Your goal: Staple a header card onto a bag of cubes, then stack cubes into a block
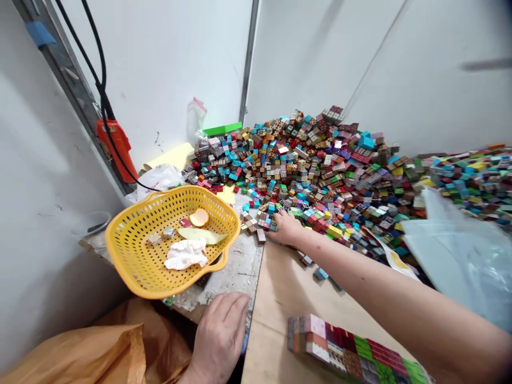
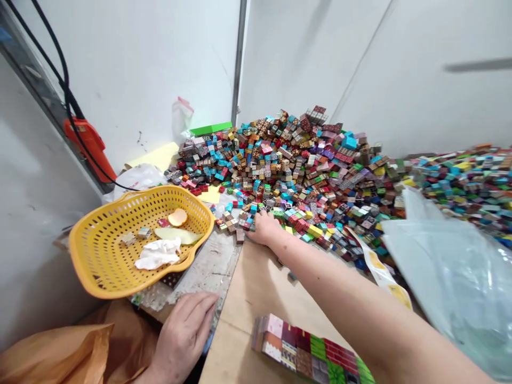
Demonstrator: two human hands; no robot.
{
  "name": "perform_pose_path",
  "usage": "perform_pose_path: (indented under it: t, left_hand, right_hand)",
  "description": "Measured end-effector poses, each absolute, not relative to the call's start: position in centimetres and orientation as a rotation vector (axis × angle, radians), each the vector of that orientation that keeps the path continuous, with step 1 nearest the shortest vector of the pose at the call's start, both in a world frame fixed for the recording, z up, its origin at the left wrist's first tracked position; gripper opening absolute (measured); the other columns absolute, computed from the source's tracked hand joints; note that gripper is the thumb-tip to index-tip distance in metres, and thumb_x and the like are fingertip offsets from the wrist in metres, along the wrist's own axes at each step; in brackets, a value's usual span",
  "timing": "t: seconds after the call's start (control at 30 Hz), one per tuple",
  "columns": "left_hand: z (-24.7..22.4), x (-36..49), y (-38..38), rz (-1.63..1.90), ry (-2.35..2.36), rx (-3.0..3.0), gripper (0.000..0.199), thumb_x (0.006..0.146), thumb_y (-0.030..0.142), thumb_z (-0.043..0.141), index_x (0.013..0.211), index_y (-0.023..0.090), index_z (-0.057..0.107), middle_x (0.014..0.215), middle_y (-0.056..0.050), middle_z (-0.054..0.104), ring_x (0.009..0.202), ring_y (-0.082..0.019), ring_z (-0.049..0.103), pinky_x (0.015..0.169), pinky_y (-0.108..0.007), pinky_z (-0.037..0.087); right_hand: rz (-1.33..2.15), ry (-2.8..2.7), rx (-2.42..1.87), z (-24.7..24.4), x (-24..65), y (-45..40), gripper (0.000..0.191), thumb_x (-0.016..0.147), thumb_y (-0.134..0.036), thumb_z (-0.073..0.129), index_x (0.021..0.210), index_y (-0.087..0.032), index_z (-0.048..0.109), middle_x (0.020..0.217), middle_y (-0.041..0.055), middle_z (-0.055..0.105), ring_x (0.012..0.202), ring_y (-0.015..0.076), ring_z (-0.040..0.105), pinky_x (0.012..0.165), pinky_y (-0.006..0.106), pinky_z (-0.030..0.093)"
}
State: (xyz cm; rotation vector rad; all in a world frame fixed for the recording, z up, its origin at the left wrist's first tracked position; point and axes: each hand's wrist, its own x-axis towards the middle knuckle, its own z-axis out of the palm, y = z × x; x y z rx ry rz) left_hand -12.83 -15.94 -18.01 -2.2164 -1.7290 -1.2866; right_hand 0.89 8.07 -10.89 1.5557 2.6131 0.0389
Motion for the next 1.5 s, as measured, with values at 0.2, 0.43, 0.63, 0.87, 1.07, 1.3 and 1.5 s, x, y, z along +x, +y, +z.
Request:
perform_pose_path:
  t: [0.2,0.43,0.63,0.87,1.07,1.3,1.5]
  left_hand:
    - [-18.0,-12.8,-15.9,-1.290,-1.754,-2.227,0.027,0.084,0.007,0.044,0.106,0.017,0.056,0.090,-0.007,0.063,0.081,-0.019,0.057,0.073,-0.034,0.050]
    - [-17.9,-12.8,-16.0,-1.294,-1.748,-2.224,0.027,0.082,0.006,0.046,0.105,0.016,0.057,0.091,-0.007,0.064,0.082,-0.020,0.057,0.073,-0.034,0.050]
    - [-17.9,-12.8,-15.9,-1.298,-1.755,-2.211,0.026,0.083,0.007,0.045,0.103,0.017,0.058,0.089,-0.006,0.064,0.080,-0.019,0.056,0.072,-0.033,0.049]
    - [-18.0,-12.9,-15.9,-1.311,-1.704,-2.215,0.024,0.084,0.008,0.046,0.104,0.016,0.058,0.090,-0.007,0.063,0.081,-0.019,0.055,0.073,-0.034,0.048]
    - [-18.1,-13.1,-16.0,-1.299,-1.709,-2.252,0.022,0.085,0.012,0.048,0.104,0.016,0.058,0.093,-0.007,0.063,0.086,-0.020,0.055,0.079,-0.036,0.047]
    - [-18.2,-13.2,-16.1,-1.230,-1.712,-2.266,0.021,0.086,0.016,0.048,0.106,0.015,0.057,0.096,-0.008,0.062,0.090,-0.021,0.055,0.082,-0.038,0.046]
    - [-18.2,-13.1,-16.3,-1.186,-1.661,-2.247,0.021,0.086,0.014,0.048,0.105,0.015,0.057,0.096,-0.008,0.062,0.088,-0.021,0.056,0.080,-0.038,0.047]
  right_hand:
    - [0.067,2.658,1.460,-10.9,1.0,7.4,0.040,0.075,-0.037,0.055,0.109,-0.017,0.051,0.114,0.0130,0.048,0.101,0.0295,0.044,0.081,0.037,0.041]
    - [-0.030,2.651,1.446,-11.0,0.1,7.5,0.032,0.078,-0.036,0.054,0.102,-0.015,0.060,0.115,0.0146,0.045,0.101,0.0279,0.047,0.084,0.035,0.041]
    - [-0.207,2.619,1.483,-9.5,0.8,7.5,0.036,0.077,-0.033,0.058,0.106,-0.012,0.060,0.113,0.0140,0.051,0.093,0.0226,0.055,0.081,0.028,0.044]
    - [-0.350,2.669,1.577,-4.3,4.9,2.7,0.050,0.080,-0.042,0.053,0.122,-0.015,0.052,0.115,0.0121,0.057,0.099,0.0235,0.055,0.081,0.028,0.044]
    - [-0.697,2.762,1.608,-0.1,9.7,-5.8,0.043,0.077,-0.043,0.055,0.115,-0.022,0.055,0.090,0.0039,0.065,0.076,0.0190,0.060,0.066,0.028,0.048]
    - [-0.619,2.800,1.576,-1.5,11.7,-11.8,0.031,0.072,-0.031,0.061,0.102,-0.021,0.058,0.083,0.0026,0.061,0.069,0.0160,0.056,0.063,0.028,0.046]
    - [-0.428,2.923,1.476,-3.8,11.4,-13.3,0.043,0.073,-0.031,0.061,0.112,-0.016,0.052,0.108,0.0125,0.056,0.093,0.0238,0.055,0.078,0.035,0.045]
